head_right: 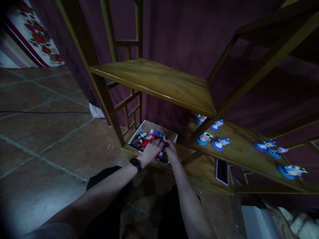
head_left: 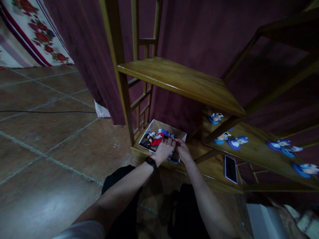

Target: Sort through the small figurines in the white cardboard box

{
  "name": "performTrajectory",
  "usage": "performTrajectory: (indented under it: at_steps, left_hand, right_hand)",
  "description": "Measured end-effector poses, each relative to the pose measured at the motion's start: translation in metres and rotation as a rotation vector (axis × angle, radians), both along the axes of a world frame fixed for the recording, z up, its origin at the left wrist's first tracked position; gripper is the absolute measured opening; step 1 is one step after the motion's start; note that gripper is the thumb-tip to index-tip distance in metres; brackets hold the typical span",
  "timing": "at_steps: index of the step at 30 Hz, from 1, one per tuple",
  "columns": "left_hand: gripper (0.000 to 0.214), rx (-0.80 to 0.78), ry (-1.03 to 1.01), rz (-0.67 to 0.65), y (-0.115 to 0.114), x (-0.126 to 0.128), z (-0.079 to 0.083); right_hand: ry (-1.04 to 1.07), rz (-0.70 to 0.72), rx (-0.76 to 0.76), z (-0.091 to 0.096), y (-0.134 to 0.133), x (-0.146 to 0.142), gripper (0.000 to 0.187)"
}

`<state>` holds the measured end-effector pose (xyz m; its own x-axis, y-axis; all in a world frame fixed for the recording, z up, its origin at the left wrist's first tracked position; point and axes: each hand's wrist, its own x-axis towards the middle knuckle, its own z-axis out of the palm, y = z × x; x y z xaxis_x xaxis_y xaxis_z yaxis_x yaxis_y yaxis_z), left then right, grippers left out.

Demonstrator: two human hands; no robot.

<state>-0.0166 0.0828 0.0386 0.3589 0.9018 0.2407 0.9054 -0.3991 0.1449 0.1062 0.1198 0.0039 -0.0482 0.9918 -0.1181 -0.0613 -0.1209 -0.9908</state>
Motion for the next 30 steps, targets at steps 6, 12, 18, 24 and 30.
performTrajectory:
  at_steps: [6,12,18,24,30]
  left_hand:
    - [0.030,0.025,0.027,-0.013,0.000,0.000,-0.001]
    - [0.029,0.062,0.067,-0.015,-0.001,0.001,-0.001]
    - [0.031,-0.008,0.046,-0.021,-0.002,-0.002,0.002]
    - [0.037,-0.142,-0.276,0.163,0.015,-0.012,-0.002]
    - [0.008,-0.451,-1.200,0.344,0.037,-0.015,-0.019]
  right_hand:
    - [0.004,0.010,0.008,0.000,0.000,-0.001,0.027]
    - [-0.046,0.012,0.010,-0.003,0.001,0.000,0.027]
    - [-0.044,0.024,0.004,0.001,0.001,0.000,0.029]
    - [0.045,0.065,-0.006,0.006,0.002,-0.004,0.041]
    - [0.040,0.028,-0.044,0.004,0.004,0.000,0.035]
